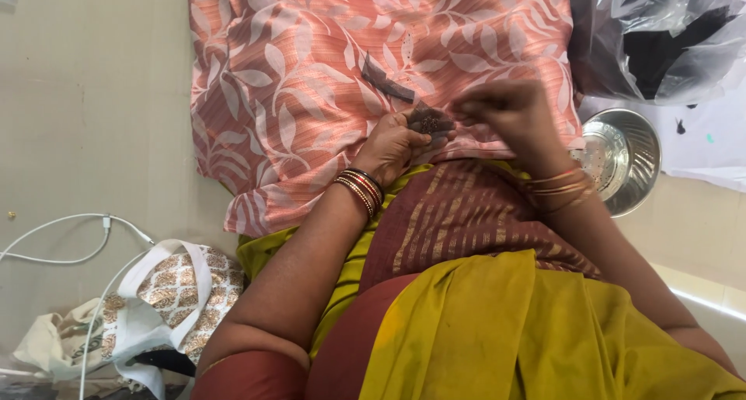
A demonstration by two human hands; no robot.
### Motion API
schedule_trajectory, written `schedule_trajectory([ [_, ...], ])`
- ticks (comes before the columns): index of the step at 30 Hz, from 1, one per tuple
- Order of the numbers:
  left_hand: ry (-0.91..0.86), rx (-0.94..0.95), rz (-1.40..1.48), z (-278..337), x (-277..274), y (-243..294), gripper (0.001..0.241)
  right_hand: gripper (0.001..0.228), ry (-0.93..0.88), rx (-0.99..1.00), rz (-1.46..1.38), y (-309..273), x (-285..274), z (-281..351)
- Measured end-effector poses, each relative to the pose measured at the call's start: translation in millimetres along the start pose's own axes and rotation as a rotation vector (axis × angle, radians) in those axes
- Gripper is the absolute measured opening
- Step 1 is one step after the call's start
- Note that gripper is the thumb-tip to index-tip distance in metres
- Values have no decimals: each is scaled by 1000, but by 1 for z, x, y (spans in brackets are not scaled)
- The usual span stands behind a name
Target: The person sits on the floor and works on their lap, taking small dark fabric pieces from a plastic bag and folding and pressing them by hand, occasionally dipping fingers into a metal bowl of water. At one point the person holds a gold chain with a dark fabric-covered piece attached to it.
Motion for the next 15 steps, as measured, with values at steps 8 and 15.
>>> schedule_trajectory([
  [8, -1, -8, -8, 0, -2, 1, 36, 21, 551, 166, -266, 63, -142, 101],
  [15, -4, -39, 38, 2, 1, 2, 36, 25, 610, 536, 450, 172, -199, 168],
])
Point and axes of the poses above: each hand's wrist, its own z-axis away from the middle knuckle, its own x-axis out of the palm, y = z × x, the point moved 4 cm from there along -z, towards the middle knuckle, and after that the axes turned 11 degrees about -z, right-handed, at the moved point
